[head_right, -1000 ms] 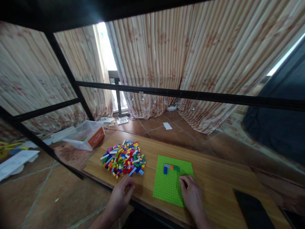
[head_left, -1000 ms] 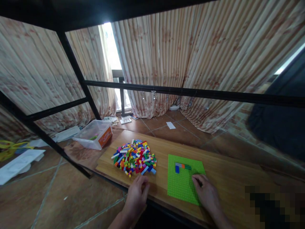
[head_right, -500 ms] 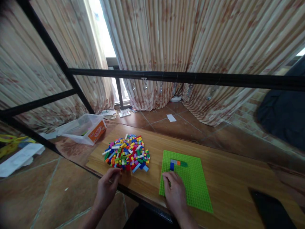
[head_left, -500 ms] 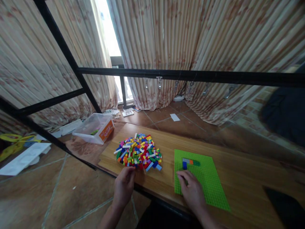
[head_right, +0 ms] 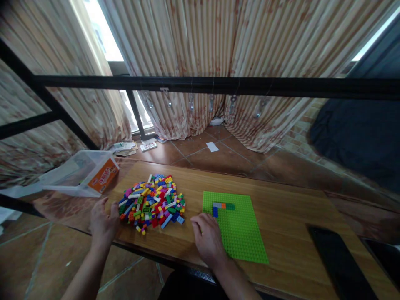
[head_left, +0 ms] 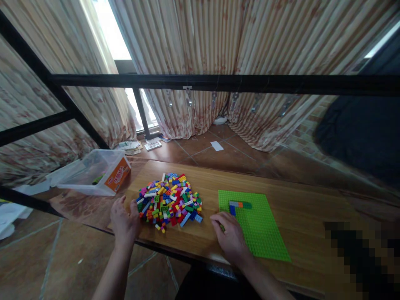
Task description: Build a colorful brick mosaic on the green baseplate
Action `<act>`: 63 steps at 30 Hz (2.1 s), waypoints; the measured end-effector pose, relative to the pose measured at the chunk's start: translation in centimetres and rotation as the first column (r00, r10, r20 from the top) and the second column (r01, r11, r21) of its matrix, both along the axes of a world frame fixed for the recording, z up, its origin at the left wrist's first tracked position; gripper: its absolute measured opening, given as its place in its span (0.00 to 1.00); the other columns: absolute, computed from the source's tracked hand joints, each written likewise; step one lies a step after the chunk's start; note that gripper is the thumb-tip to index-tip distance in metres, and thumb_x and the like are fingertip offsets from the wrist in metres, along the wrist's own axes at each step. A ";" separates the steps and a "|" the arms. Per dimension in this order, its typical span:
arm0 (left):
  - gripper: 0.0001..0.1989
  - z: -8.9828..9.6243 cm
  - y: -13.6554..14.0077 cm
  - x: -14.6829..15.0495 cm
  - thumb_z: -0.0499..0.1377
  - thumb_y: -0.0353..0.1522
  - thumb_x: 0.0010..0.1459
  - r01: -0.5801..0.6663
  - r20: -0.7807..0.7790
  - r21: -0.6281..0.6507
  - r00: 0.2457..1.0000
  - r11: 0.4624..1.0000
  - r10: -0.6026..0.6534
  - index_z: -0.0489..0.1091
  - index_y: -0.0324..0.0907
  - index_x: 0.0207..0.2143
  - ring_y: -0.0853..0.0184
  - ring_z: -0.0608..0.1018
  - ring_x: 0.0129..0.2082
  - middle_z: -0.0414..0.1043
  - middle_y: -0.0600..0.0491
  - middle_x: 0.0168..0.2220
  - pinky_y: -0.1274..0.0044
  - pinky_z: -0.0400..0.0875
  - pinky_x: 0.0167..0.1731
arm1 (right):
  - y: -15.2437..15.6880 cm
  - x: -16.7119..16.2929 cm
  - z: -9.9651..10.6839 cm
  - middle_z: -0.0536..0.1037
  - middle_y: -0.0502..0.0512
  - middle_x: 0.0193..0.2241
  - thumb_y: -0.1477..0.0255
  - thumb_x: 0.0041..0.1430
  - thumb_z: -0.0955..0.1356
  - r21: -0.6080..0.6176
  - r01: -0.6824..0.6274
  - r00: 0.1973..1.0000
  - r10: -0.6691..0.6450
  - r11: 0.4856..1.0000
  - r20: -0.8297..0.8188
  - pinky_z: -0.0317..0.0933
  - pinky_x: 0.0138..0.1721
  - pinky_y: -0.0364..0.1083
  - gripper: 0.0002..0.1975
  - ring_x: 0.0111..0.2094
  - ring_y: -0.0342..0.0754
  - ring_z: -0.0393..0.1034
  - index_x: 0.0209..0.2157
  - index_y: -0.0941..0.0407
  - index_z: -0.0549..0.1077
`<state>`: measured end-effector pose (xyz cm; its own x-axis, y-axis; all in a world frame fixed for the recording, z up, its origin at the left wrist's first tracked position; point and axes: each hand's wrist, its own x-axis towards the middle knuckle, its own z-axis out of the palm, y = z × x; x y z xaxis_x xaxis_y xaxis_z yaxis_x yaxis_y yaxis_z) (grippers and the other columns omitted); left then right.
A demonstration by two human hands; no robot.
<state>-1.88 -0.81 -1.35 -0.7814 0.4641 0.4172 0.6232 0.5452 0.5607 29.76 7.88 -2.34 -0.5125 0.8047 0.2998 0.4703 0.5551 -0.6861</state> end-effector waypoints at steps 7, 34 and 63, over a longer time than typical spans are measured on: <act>0.25 -0.9 1.5 0.4 0.43 0.41 0.63 0.060 0.115 -0.133 0.992 0.989 -0.045 0.64 0.34 0.52 0.53 0.67 0.56 0.66 0.37 0.54 0.62 0.60 0.57 | 8.1 -3.5 1.8 0.76 0.54 0.34 0.74 0.62 0.60 0.045 0.013 1.000 -0.014 0.999 0.020 0.61 0.41 0.47 0.12 0.38 0.48 0.69 0.38 0.54 0.75; 0.23 -1.6 1.1 0.8 0.43 0.42 0.63 0.139 0.106 -0.121 0.986 0.983 -0.126 0.68 0.38 0.49 0.58 0.70 0.53 0.71 0.43 0.49 0.65 0.62 0.55 | 11.8 -17.0 1.0 0.76 0.57 0.37 0.72 0.55 0.67 -0.049 -0.057 0.959 0.068 0.997 0.274 0.58 0.42 0.46 0.12 0.40 0.50 0.68 0.41 0.55 0.76; 0.20 -1.3 1.1 0.9 0.44 0.40 0.64 0.134 0.112 -0.062 0.986 0.989 -0.126 0.69 0.39 0.47 0.58 0.71 0.50 0.72 0.44 0.46 0.65 0.65 0.52 | 10.2 -14.9 3.9 0.76 0.56 0.38 0.74 0.58 0.66 -0.022 -0.119 0.967 0.121 0.993 0.223 0.57 0.46 0.46 0.05 0.44 0.49 0.66 0.35 0.57 0.73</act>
<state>-1.02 0.28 -2.66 -0.7508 0.5896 0.2976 0.6298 0.5033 0.5916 14.91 18.07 1.58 -0.6587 0.7352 0.1598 0.5426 0.6113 -0.5761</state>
